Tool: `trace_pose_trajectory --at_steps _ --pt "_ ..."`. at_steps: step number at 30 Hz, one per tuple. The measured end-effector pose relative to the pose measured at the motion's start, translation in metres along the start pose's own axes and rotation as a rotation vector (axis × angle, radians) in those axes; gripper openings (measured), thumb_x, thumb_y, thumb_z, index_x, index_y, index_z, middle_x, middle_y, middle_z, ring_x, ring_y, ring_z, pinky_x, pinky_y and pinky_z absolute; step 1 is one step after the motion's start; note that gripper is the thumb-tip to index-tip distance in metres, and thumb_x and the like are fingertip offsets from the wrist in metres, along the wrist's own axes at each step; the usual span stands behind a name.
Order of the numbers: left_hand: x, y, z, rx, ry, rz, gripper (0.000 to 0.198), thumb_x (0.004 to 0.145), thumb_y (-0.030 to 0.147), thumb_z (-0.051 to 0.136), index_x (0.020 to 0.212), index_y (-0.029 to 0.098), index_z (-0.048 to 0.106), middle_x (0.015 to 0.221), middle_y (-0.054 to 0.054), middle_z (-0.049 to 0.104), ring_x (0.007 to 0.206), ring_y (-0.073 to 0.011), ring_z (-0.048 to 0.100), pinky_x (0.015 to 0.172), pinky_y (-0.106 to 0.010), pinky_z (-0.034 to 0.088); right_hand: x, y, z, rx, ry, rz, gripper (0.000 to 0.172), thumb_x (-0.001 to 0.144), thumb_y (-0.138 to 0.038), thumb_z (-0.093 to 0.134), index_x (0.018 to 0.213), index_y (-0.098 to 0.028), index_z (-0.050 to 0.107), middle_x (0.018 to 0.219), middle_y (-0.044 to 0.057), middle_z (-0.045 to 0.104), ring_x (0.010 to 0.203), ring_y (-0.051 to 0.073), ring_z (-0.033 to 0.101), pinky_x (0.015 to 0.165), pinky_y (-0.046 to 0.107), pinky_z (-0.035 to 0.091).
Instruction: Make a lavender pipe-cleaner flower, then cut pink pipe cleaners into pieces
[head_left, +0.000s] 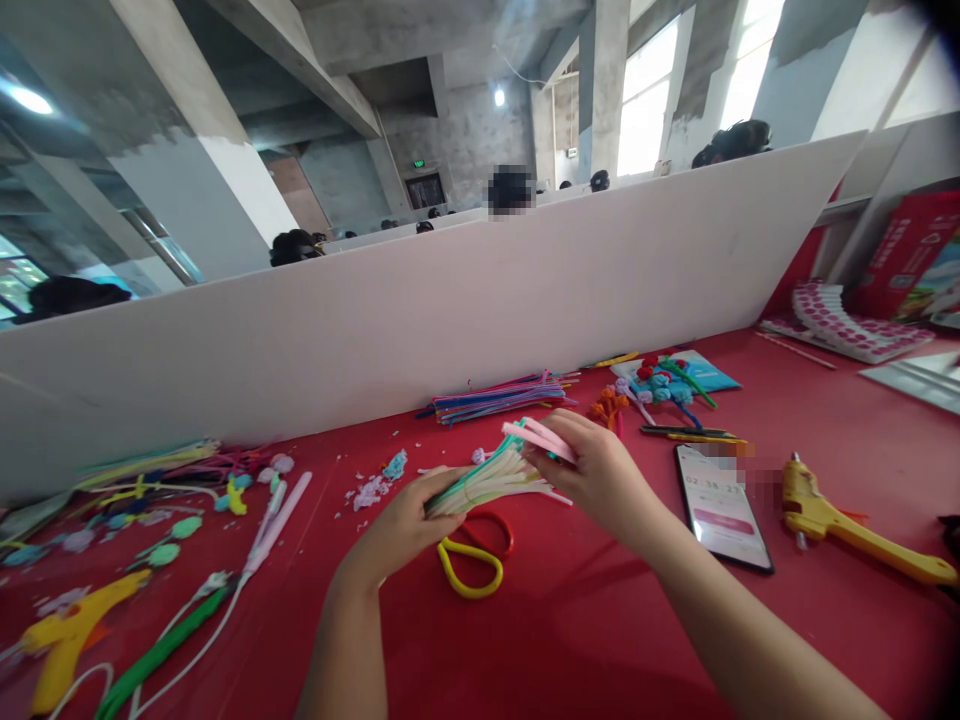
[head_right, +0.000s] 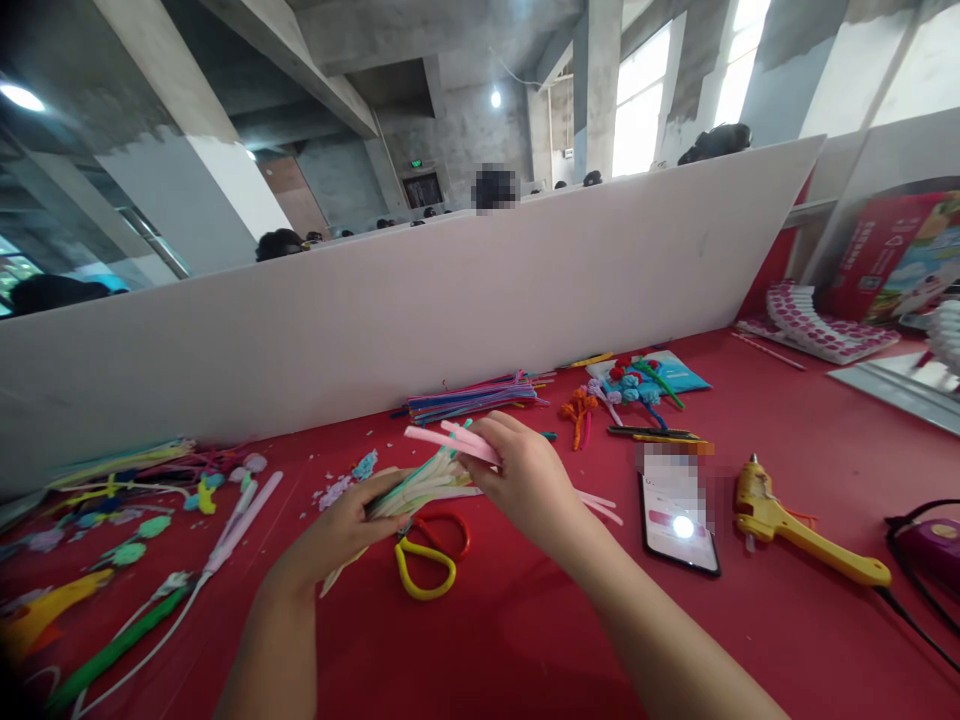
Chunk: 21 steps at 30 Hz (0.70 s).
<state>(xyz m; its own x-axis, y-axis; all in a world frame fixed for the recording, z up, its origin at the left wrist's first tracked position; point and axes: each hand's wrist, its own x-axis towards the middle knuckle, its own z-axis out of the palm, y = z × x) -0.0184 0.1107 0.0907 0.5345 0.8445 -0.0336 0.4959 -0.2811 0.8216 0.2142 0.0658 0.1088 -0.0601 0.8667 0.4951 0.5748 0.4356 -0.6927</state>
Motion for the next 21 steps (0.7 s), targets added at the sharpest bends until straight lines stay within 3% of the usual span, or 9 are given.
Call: trace_pose_trajectory --at_steps 10,15,18,21 --pt "0.001 0.000 -0.001 -0.016 -0.050 0.033 0.044 0.073 0.018 0.054 0.117 0.022 0.053 0.115 -0.004 0.056 0.101 -0.0206 0.053 0.081 -0.027 0.044 0.000 0.001 -0.002 0.075 -0.052 -0.006 0.014 0.078 -0.016 0.051 0.068 -0.020 0.043 0.069 -0.003 0.043 0.061 0.011 0.042 0.054 0.021 0.030" --pt "-0.002 0.001 -0.001 -0.041 -0.033 -0.021 0.045 0.073 0.023 0.056 0.118 0.022 0.052 0.118 -0.003 0.056 0.105 -0.0208 0.052 0.084 -0.026 0.043 0.000 -0.003 -0.003 0.128 0.041 0.026 0.010 0.078 -0.017 0.051 0.070 -0.019 0.045 0.066 -0.004 0.044 0.059 0.010 0.041 0.053 0.022 0.030" --pt "-0.004 -0.003 -0.004 0.030 0.042 -0.053 0.046 0.073 0.026 0.057 0.119 0.022 0.052 0.120 -0.004 0.055 0.109 -0.0217 0.050 0.087 -0.027 0.041 0.000 0.001 -0.015 0.213 0.212 0.087 0.006 0.079 -0.017 0.050 0.074 -0.020 0.047 0.063 -0.005 0.047 0.053 0.009 0.040 0.049 0.022 0.030" --pt "-0.005 -0.011 -0.013 0.142 0.144 -0.057 0.046 0.075 0.026 0.053 0.121 0.022 0.051 0.121 -0.004 0.055 0.111 -0.0222 0.049 0.091 -0.030 0.039 -0.002 0.012 -0.041 0.405 0.569 0.107 0.011 0.079 -0.018 0.051 0.074 -0.023 0.042 0.050 -0.009 0.039 0.040 0.008 0.033 0.040 0.022 0.024"
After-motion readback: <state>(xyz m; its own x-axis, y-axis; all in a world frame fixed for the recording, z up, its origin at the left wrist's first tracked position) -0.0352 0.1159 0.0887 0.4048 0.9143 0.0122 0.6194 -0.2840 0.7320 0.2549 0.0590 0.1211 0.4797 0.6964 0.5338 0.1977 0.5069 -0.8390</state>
